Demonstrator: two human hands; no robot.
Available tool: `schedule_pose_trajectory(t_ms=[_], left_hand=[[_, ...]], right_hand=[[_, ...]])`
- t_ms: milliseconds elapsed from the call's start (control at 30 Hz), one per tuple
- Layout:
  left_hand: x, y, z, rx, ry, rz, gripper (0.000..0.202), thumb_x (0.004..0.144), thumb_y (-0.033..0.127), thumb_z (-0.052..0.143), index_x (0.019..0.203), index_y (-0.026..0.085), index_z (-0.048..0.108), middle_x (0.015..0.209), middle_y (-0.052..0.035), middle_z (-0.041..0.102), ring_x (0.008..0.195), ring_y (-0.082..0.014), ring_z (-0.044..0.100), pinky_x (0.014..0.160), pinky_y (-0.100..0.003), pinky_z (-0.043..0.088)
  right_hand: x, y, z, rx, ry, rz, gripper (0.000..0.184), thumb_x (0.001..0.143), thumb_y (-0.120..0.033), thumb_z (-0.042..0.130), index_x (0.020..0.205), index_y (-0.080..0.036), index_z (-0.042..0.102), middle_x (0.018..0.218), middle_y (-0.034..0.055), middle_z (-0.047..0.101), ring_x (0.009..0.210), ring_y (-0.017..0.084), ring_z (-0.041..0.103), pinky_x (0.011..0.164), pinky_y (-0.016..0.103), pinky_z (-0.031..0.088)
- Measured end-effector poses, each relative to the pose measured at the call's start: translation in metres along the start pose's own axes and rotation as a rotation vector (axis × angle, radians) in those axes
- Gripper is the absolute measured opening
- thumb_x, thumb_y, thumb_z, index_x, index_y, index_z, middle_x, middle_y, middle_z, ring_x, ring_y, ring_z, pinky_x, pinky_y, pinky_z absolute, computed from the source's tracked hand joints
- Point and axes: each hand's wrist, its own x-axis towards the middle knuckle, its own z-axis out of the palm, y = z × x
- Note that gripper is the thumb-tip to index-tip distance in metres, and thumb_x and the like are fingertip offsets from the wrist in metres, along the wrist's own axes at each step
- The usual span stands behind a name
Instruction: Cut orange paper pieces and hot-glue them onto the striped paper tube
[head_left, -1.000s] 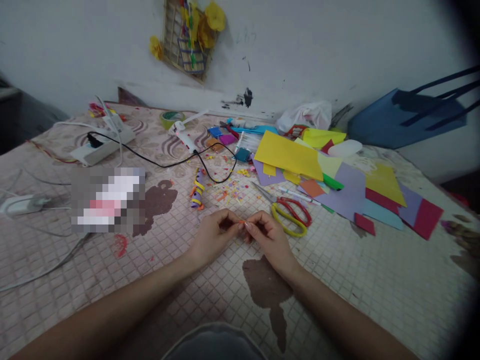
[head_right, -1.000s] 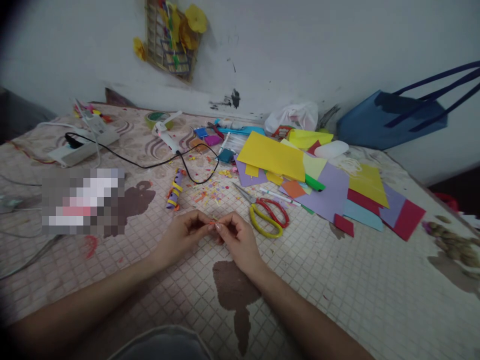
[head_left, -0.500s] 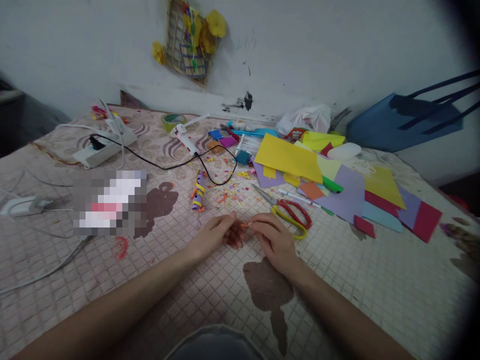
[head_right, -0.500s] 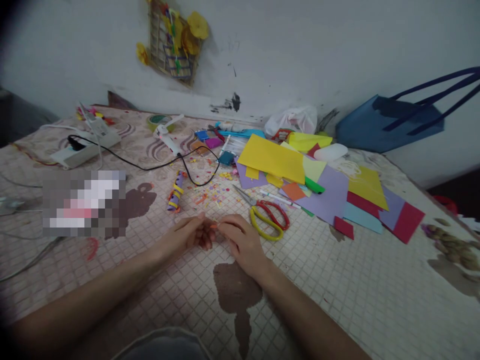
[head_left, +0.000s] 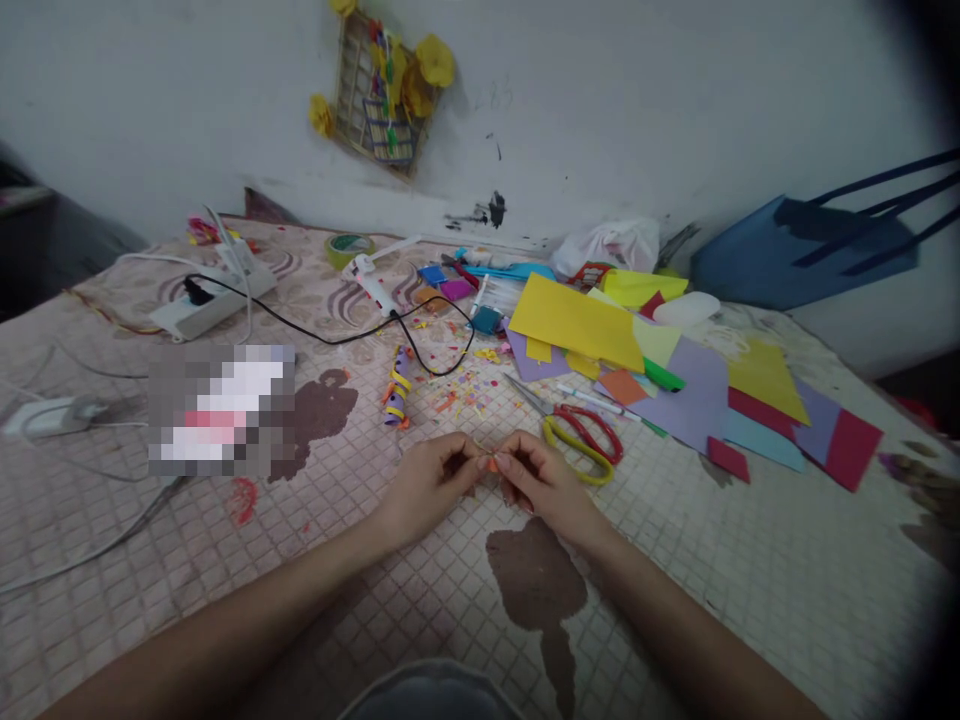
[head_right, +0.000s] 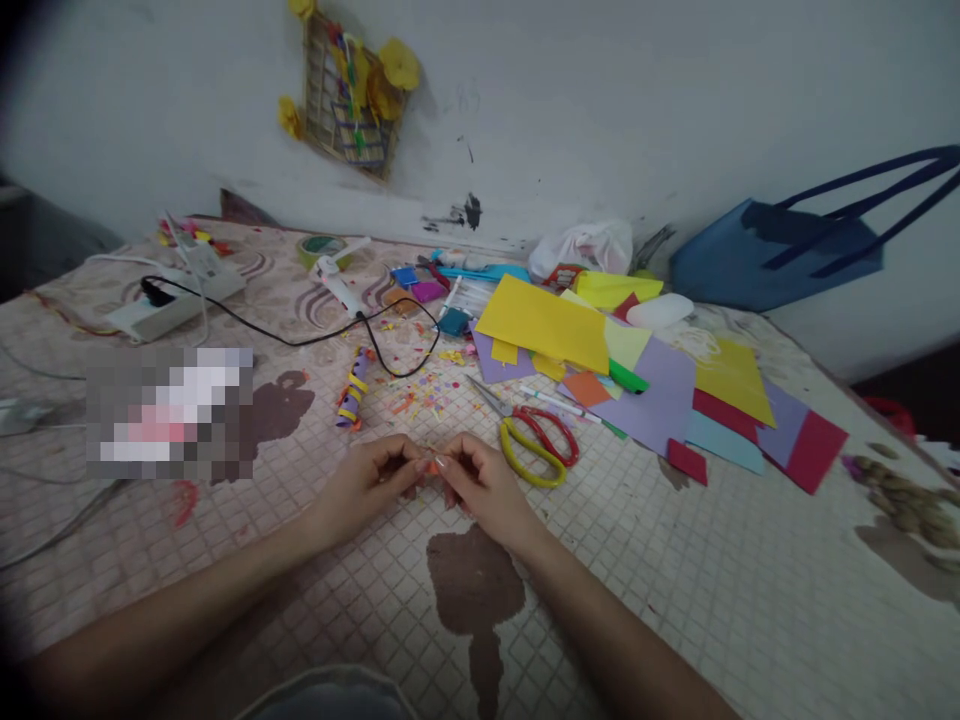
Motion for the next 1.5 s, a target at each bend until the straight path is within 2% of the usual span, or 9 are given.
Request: schedule_pose_trajectory(t_ms=[133,267,433,533,767,967,1167,1300,1500], left_hand=[[0.0021,-0.0042,0.0015,-0.301,-0.062,-0.105,0.027,0.082,0.040,0.056,0.079,0.013,0.059,0.066,-0.0020,0.063,0.060,-0.0120,0.059,0.060,-0.024,0.047],[0.0037,-0.0071,0.0017,-0.604,-0.090,-0.240,0.027,0.075,0.037,0.066,0.086,0.013,0.059,0.077,-0.0039,0.068,0.067,-0.0129,0.065,0.065,-0.026,0.050],[0.0002,-0.0025,0.0021,-0.741,-0.103,-0.395,0.025,0.074,0.033,0.069,0.083,0.012,0.061,0.081,-0.0065,0.069,0.068,-0.0123,0.066,0.065,-0.024,0.050],[-0.0003,-0.0022,0.0023,-0.786,-0.104,-0.433,0.023,0.071,0.030,0.072,0.079,0.011,0.061,0.079,-0.0058,0.069,0.066,-0.0109,0.064,0.065,-0.022,0.049],[0.0015,-0.0057,0.0017,-0.769,-0.114,-0.441,0.025,0.066,0.020,0.076,0.084,0.011,0.060,0.072,-0.0023,0.066,0.060,-0.0080,0.061,0.062,-0.021,0.046],[0.0013,-0.0076,0.0026,-0.753,-0.121,-0.383,0.024,0.067,0.021,0.075,0.082,0.011,0.058,0.070,-0.0025,0.066,0.059,-0.0074,0.059,0.061,-0.020,0.045],[0.0011,-0.0079,0.0056,-0.769,-0.128,-0.395,0.026,0.070,0.028,0.072,0.081,0.010,0.058,0.073,-0.0044,0.067,0.063,-0.0087,0.061,0.064,-0.021,0.046],[0.0018,-0.0081,0.0081,-0.622,-0.107,-0.300,0.031,0.063,0.027,0.077,0.078,0.011,0.055,0.066,-0.0017,0.065,0.057,-0.0081,0.058,0.058,-0.022,0.044],[0.0032,-0.0088,0.0063,-0.439,-0.056,-0.147,0.024,0.068,0.025,0.070,0.079,0.011,0.053,0.069,-0.0018,0.063,0.060,-0.0098,0.056,0.060,-0.025,0.044]], right_hand=[[0.0008,-0.0009,-0.0011,-0.011,0.060,-0.039,0.027,0.086,-0.045,0.050,0.076,-0.020,0.048,0.055,-0.0064,0.047,0.042,0.007,0.039,0.039,0.019,0.031],[0.0019,0.0010,-0.0007,0.019,0.067,-0.034,0.025,0.087,-0.042,0.050,0.076,-0.020,0.048,0.057,-0.0060,0.047,0.044,0.007,0.042,0.041,0.020,0.036],[0.0017,0.0024,0.0018,-0.021,0.098,-0.093,0.020,0.087,-0.039,0.051,0.078,-0.021,0.050,0.064,-0.0043,0.050,0.050,0.009,0.047,0.045,0.021,0.041],[0.0001,0.0014,0.0033,-0.073,0.105,-0.128,0.015,0.088,-0.034,0.051,0.081,-0.020,0.052,0.069,-0.0022,0.054,0.055,0.010,0.049,0.048,0.022,0.042],[-0.0010,0.0003,0.0022,-0.113,0.103,-0.156,0.011,0.087,-0.030,0.052,0.088,-0.020,0.055,0.073,-0.0001,0.057,0.061,0.011,0.051,0.053,0.023,0.043],[0.0005,0.0001,0.0017,-0.027,0.063,-0.136,0.011,0.086,-0.031,0.054,0.087,-0.020,0.055,0.070,-0.0017,0.055,0.057,0.010,0.050,0.050,0.022,0.043],[0.0010,0.0024,0.0058,0.019,0.073,-0.099,0.010,0.085,-0.029,0.055,0.085,-0.019,0.054,0.070,-0.0022,0.055,0.058,0.009,0.052,0.051,0.022,0.045],[0.0009,0.0037,0.0076,0.054,0.088,-0.082,0.013,0.083,-0.032,0.058,0.083,-0.019,0.054,0.071,-0.0027,0.054,0.057,0.009,0.052,0.049,0.021,0.044],[0.0021,0.0027,0.0044,0.079,0.069,-0.075,0.020,0.087,-0.039,0.050,0.081,-0.019,0.054,0.065,-0.0028,0.055,0.053,0.010,0.051,0.051,0.023,0.045]])
